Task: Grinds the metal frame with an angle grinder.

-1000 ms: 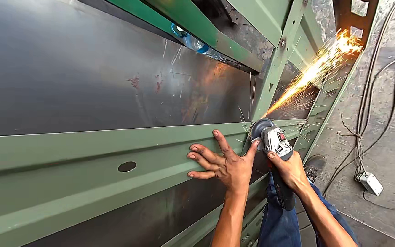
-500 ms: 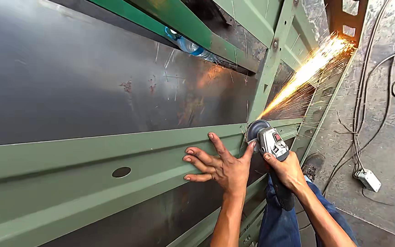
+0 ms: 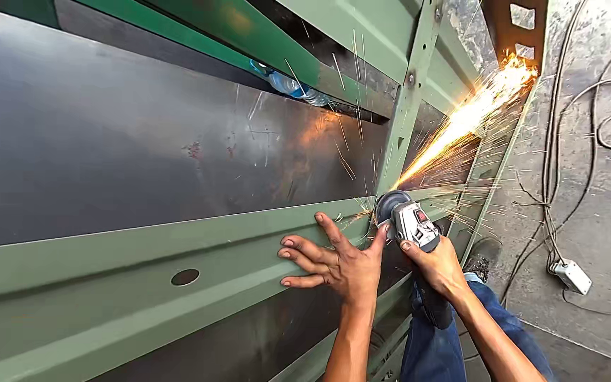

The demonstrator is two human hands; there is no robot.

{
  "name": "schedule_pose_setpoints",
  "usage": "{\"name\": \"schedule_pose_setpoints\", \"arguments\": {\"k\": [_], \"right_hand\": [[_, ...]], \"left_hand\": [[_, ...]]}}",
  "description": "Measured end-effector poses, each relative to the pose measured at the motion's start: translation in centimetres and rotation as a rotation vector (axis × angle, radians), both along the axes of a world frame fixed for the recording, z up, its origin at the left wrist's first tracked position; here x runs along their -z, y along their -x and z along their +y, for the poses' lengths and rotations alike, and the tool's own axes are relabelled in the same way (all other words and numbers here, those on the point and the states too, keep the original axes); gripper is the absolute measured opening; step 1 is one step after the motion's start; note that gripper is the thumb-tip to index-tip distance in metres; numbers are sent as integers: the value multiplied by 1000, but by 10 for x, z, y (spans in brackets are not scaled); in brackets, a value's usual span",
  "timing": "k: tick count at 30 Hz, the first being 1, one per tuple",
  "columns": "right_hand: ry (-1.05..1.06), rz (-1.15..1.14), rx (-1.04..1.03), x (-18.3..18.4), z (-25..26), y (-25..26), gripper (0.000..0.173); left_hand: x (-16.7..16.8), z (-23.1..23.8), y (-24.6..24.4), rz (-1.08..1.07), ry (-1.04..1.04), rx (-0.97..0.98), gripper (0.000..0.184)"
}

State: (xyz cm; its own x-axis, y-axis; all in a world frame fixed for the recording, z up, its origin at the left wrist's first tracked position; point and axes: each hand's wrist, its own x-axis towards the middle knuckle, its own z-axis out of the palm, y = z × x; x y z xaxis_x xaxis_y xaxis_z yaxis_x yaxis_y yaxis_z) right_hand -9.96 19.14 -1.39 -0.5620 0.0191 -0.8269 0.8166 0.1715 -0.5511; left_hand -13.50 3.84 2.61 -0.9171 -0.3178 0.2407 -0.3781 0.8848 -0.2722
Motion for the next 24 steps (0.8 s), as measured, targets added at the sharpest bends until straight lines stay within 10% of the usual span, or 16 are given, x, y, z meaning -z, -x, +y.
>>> {"name": "schedule_pose_setpoints", "arguments": {"k": [24], "right_hand": [[6,-2,-12,0,2,1,59]], "left_hand": [[0,0,1,7,11,9,146]]}}
